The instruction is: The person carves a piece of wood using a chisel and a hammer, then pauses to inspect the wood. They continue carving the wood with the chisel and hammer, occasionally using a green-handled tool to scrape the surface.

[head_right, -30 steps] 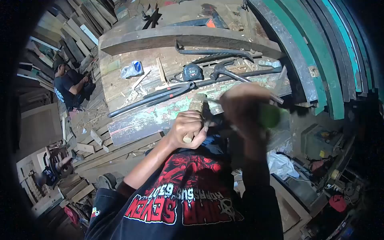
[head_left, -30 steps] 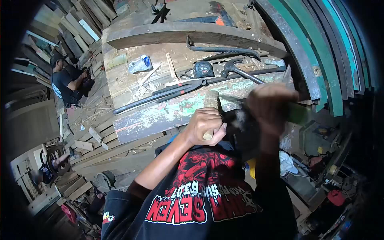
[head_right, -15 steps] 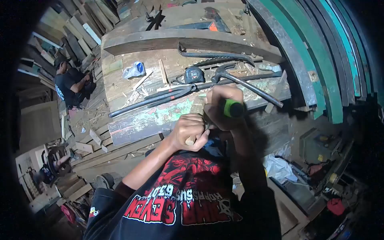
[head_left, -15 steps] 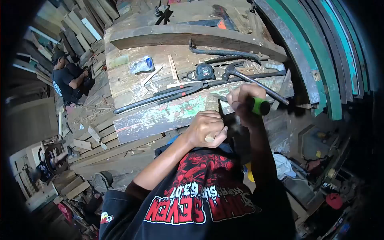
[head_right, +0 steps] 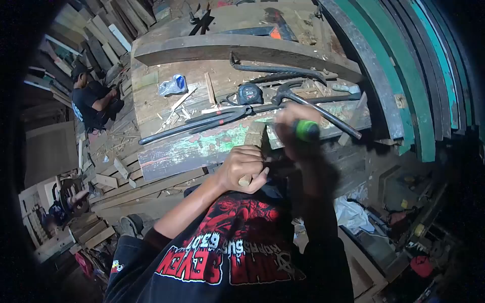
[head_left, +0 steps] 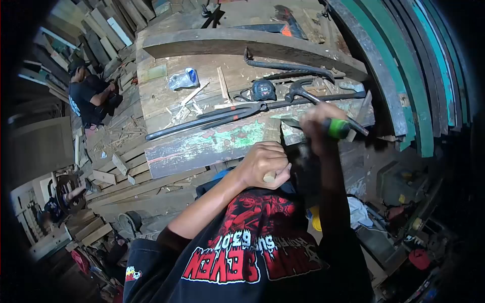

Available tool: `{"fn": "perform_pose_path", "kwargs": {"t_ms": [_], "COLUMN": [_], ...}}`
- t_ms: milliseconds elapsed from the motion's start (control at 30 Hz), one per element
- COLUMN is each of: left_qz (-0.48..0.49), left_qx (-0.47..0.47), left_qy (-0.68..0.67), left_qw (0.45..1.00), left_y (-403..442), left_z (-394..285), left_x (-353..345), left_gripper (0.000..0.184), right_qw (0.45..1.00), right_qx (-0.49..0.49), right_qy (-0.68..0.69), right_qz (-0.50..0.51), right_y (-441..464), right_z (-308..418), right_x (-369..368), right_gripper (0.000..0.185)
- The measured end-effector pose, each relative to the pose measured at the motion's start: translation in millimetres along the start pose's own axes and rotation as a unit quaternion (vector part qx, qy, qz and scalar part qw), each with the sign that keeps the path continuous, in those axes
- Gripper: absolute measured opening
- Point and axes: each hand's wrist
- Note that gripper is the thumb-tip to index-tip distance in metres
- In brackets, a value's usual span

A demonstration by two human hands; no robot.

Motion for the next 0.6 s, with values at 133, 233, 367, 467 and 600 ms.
{"fn": "perform_pose_path", "kwargs": {"t_ms": [133,233,367,467,600], "left_qz": [-0.027,-0.037,-0.036,-0.039,-0.027], "left_qx": [0.017,0.012,0.008,0.001,0.011], "left_qy": [-0.011,-0.014,-0.012,-0.016,-0.010], "left_qw": [0.999,0.999,0.999,0.999,1.000], "left_y": [0,1,3,3,-3], "left_z": [0,1,0,5,2], "left_x": [-2,-5,-5,-7,-7], "left_gripper": [0.035,0.038,0.038,0.037,0.036], "right_qw": [0.992,0.996,0.995,0.976,0.973], "right_qx": [0.087,0.033,-0.028,0.014,0.031], "right_qy": [0.083,0.083,0.080,0.181,0.171], "right_qz": [0.032,0.024,0.045,0.117,0.149], "right_y": [15,4,-15,4,6], "right_z": [67,55,1,36,55], "right_x": [-3,-2,18,20,16], "right_gripper": [0.034,0.032,0.019,0.010,0.009]}}
Point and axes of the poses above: each hand's wrist, its own y-axis towards the middle knuckle, its own x-axis out of the back of the hand, z = x × y, and after that the axes turned 9 degrees about -z, right-handed
